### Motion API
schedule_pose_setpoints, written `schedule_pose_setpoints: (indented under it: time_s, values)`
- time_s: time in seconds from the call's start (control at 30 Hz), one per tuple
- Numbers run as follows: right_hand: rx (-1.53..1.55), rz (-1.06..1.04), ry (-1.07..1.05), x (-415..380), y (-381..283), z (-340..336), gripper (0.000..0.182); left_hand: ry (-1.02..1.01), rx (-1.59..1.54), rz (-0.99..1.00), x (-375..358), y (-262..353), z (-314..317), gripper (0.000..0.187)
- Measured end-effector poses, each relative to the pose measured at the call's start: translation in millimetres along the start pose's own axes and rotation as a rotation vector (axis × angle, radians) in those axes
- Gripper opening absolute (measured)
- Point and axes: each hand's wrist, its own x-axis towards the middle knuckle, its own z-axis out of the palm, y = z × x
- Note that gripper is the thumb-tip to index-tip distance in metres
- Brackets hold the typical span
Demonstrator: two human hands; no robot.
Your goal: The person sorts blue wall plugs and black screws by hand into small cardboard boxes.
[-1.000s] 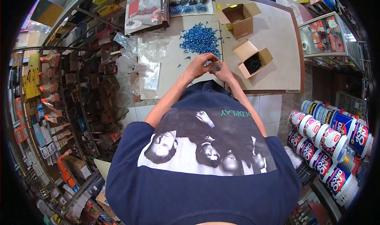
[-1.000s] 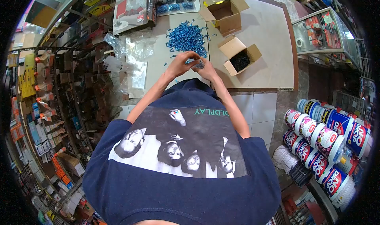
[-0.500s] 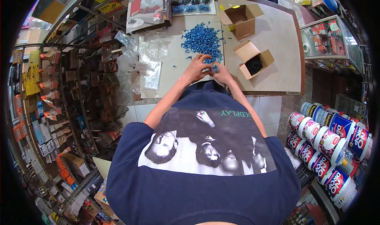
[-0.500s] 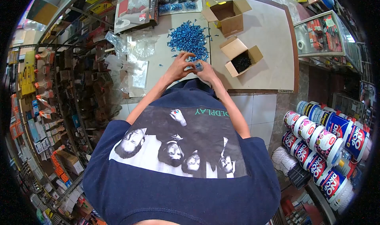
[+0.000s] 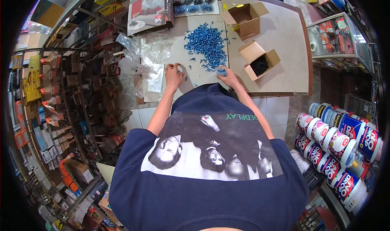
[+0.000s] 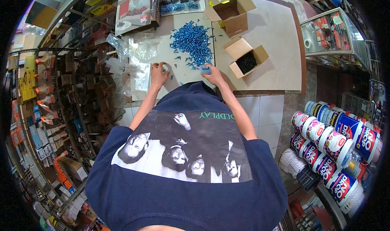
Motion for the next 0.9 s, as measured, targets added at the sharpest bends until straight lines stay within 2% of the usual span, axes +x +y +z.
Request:
schedule_pose_setpoints:
  time_s: [0.07,0.23,0.3,0.4,0.47,0.53,0.57,0.63,0.73,0.9]
  values:
    - [0.031,0.029,-0.014,2.5,2.2,0.6,0.052,-0.062,-0.162,-0.018,-6.1,-17.7,4.1,0.032]
    - [0.041,0.047,0.023,4.0,5.2,2.8,0.052,-0.061,-0.341,-0.015,-10.9,-25.7,7.5,0.018]
    - [0.035,0.051,0.014,2.5,0.7,0.2,0.051,-0.036,-0.372,-0.009,-7.2,-17.7,6.7,0.014]
    - [0.043,0.065,0.004,0.1,-4.9,-1.1,0.050,-0.111,-0.525,-0.031,5.5,18.0,-2.0,0.012]
    - [0.054,0.072,0.003,-1.3,-9.0,-1.9,0.050,-0.144,-0.580,0.206,19.6,52.6,-7.1,0.013]
    - [-0.001,0.074,0.015,-2.3,-11.7,-3.7,0.049,-0.193,-0.640,0.333,32.0,86.5,-7.3,0.016]
    - [-0.004,0.073,0.018,-1.1,-10.7,-3.5,0.049,-0.192,-0.644,0.336,37.2,100.5,-5.4,0.016]
    - [-0.017,0.026,0.003,0.9,-7.8,-0.9,0.052,-0.266,-0.629,0.491,43.5,119.6,3.1,0.018]
    - [-0.031,0.061,0.002,0.1,-5.5,-1.7,0.052,-0.353,-0.505,0.598,42.8,129.3,16.1,0.016]
    - [0.020,0.053,0.025,0.1,-0.3,2.1,0.054,-0.346,-0.352,0.660,36.4,119.7,29.6,0.013]
